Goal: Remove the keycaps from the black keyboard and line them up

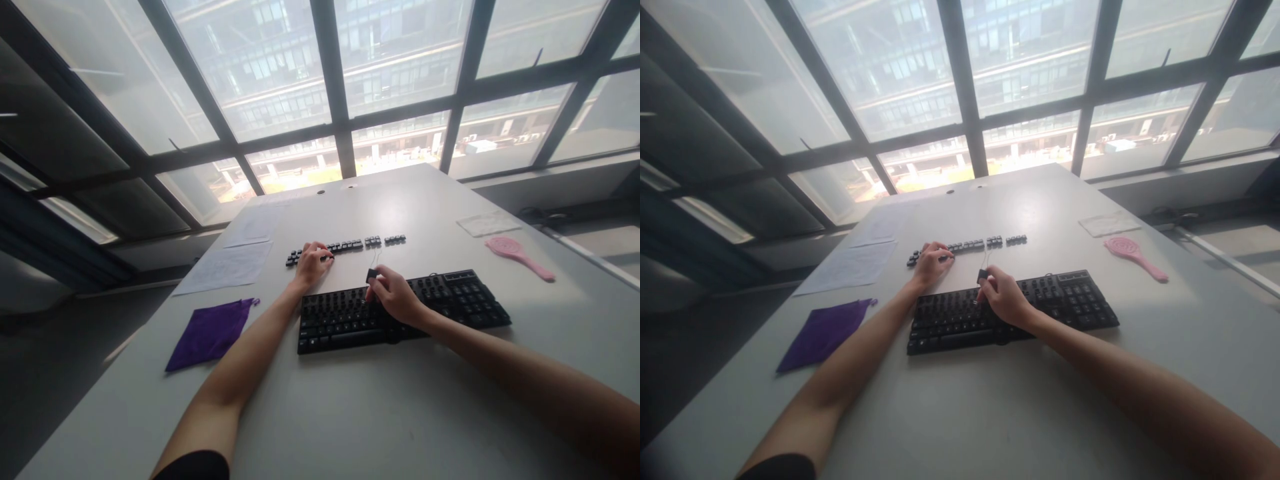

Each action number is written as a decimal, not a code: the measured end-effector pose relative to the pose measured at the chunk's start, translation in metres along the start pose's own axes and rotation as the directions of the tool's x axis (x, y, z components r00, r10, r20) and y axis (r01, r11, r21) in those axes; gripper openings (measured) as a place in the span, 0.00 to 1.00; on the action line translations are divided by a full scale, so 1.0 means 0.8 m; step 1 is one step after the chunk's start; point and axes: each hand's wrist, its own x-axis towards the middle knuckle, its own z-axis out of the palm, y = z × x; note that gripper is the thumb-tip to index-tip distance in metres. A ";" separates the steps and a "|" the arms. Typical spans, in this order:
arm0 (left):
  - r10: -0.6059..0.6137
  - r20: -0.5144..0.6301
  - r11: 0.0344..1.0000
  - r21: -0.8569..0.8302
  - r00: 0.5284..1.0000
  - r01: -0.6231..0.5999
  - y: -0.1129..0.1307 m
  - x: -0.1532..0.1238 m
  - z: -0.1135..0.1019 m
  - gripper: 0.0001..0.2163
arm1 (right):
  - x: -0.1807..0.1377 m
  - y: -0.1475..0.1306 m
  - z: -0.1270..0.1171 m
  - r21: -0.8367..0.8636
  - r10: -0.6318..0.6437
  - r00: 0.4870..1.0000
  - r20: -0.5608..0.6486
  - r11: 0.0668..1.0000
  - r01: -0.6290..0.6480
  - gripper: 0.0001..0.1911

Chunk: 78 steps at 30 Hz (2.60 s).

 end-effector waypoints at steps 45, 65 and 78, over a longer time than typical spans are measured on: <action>-0.049 0.162 0.906 -0.407 0.986 0.112 0.182 -0.078 -0.031 0.08 | -0.005 0.003 -0.016 -0.067 -0.066 0.998 -0.008 0.996 0.065 0.06; 0.194 0.292 0.895 -0.444 0.936 -0.047 0.174 -0.081 -0.042 0.06 | -0.015 -0.001 -0.017 -0.359 -0.315 0.917 0.244 0.849 0.387 0.04; 0.153 0.301 0.912 -0.410 0.941 -0.017 0.169 -0.082 -0.030 0.06 | -0.013 0.007 -0.018 -0.302 -0.254 0.958 0.136 0.910 0.284 0.05</action>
